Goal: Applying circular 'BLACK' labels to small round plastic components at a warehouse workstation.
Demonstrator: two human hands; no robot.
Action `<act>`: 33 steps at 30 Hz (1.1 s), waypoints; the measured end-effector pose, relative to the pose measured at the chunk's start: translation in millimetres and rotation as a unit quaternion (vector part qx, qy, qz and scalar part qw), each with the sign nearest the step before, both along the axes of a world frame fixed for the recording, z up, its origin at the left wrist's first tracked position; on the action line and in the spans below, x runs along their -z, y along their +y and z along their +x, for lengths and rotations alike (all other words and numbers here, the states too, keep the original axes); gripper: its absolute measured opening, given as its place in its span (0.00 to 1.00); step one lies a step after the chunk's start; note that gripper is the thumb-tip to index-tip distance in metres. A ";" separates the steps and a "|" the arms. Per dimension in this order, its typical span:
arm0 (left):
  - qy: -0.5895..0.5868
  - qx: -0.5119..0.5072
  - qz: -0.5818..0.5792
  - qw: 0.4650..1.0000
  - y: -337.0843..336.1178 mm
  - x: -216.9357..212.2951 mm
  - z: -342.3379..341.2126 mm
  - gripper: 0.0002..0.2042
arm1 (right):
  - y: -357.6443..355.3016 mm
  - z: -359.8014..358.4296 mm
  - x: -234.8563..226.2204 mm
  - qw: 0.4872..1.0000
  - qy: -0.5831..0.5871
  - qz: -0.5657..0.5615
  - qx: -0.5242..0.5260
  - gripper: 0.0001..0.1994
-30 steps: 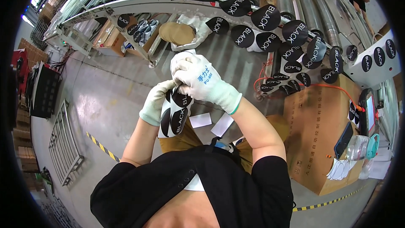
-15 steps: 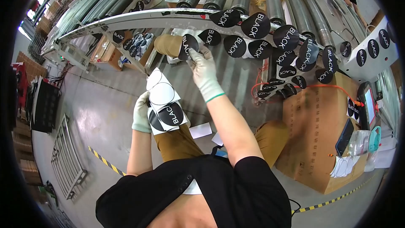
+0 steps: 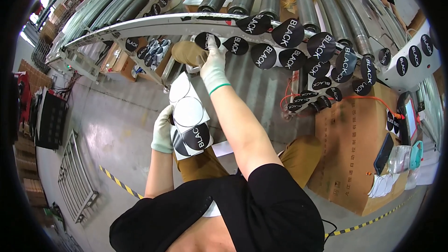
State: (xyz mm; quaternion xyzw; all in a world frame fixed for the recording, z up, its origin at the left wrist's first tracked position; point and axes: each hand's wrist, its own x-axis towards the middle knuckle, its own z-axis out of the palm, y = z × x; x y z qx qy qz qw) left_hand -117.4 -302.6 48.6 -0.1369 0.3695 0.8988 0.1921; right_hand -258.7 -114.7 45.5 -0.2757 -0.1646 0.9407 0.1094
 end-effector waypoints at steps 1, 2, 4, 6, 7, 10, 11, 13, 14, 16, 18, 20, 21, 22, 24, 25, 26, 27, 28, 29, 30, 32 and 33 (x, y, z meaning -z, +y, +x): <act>-0.002 -0.006 0.000 1.000 -2.7 -0.3 -0.5 0.10 | 1.1 6.7 -2.4 0.999 0.012 -0.014 -0.045 0.15; 0.055 0.015 -0.021 0.998 -7.5 3.0 -1.3 0.10 | -0.8 19.1 -6.1 0.996 -0.007 0.015 -0.089 0.15; 0.123 0.064 -0.029 0.990 -6.3 0.1 -2.0 0.11 | 6.3 56.5 -9.5 0.967 0.071 0.126 -0.208 0.18; 0.112 0.065 -0.058 0.990 6.3 -17.1 3.7 0.11 | 6.6 91.5 -24.8 0.926 0.175 0.160 -0.293 0.13; 0.103 0.070 -0.090 0.988 9.7 -21.7 6.8 0.11 | 7.6 101.9 -20.1 0.927 0.172 0.160 -0.293 0.13; 0.117 0.090 -0.128 0.981 16.9 -21.2 7.1 0.11 | 27.5 130.9 -21.7 0.865 0.159 0.403 -0.254 0.06; 0.126 0.105 -0.138 0.977 21.9 -23.8 9.2 0.11 | 38.8 140.6 -30.1 0.851 0.121 0.441 -0.257 0.06; 0.098 0.089 -0.132 0.982 36.9 -42.0 19.1 0.10 | 53.8 153.5 -21.3 0.937 0.138 0.266 -0.179 0.06; 0.091 0.106 -0.123 0.983 40.4 -41.0 20.6 0.09 | 63.8 160.7 -23.4 0.956 0.162 0.194 -0.147 0.07; 0.070 0.139 -0.101 0.983 53.9 -50.4 27.5 0.08 | 80.7 175.4 -21.2 0.959 0.200 0.145 -0.137 0.07; 0.112 0.184 -0.075 0.973 68.5 -48.2 35.0 0.11 | 88.5 195.0 -25.0 0.961 0.209 0.130 -0.129 0.07; 0.171 0.224 -0.037 0.959 83.6 -53.0 45.3 0.14 | 87.4 215.3 -32.4 0.963 0.151 0.211 -0.070 0.08; 0.177 0.221 -0.079 0.956 88.9 -49.2 46.5 0.14 | 90.0 223.0 -30.8 0.963 0.153 0.211 -0.065 0.08; 0.192 0.224 -0.110 0.949 96.7 -50.6 49.5 0.13 | 95.1 231.3 -30.6 0.937 0.130 0.312 -0.091 0.09; 0.175 0.247 -0.149 0.941 111.5 -59.3 59.1 0.11 | 103.8 247.4 -34.6 0.878 0.090 0.447 -0.148 0.14; 0.177 0.251 -0.149 0.940 116.0 -62.8 63.2 0.11 | 106.4 252.8 -40.8 0.879 0.090 0.446 -0.143 0.14; 0.214 0.261 -0.195 0.921 119.5 -65.1 67.2 0.11 | 109.0 257.3 -45.7 0.850 0.094 0.504 -0.122 0.16; 0.249 0.269 -0.239 0.899 122.5 -66.3 70.8 0.10 | 111.7 261.6 -51.2 0.817 0.097 0.559 -0.101 0.19; 0.275 0.270 -0.259 0.886 123.8 -63.1 72.8 0.10 | 116.2 264.0 -59.5 0.794 0.127 0.585 -0.107 0.23; 0.276 0.270 -0.260 0.885 125.2 -63.6 75.9 0.10 | 121.2 265.9 -66.5 0.794 0.129 0.584 -0.106 0.23; 0.298 0.269 -0.280 0.872 127.0 -64.0 79.1 0.10 | 125.9 267.5 -72.6 0.720 0.116 0.674 -0.122 0.23; 0.311 0.269 -0.280 0.867 133.1 -72.8 85.8 0.10 | 130.6 270.8 -83.2 0.599 0.097 0.788 -0.110 0.20; 0.312 0.269 -0.281 0.867 134.0 -72.5 86.3 0.10 | 132.6 272.6 -84.4 0.599 0.099 0.787 -0.108 0.20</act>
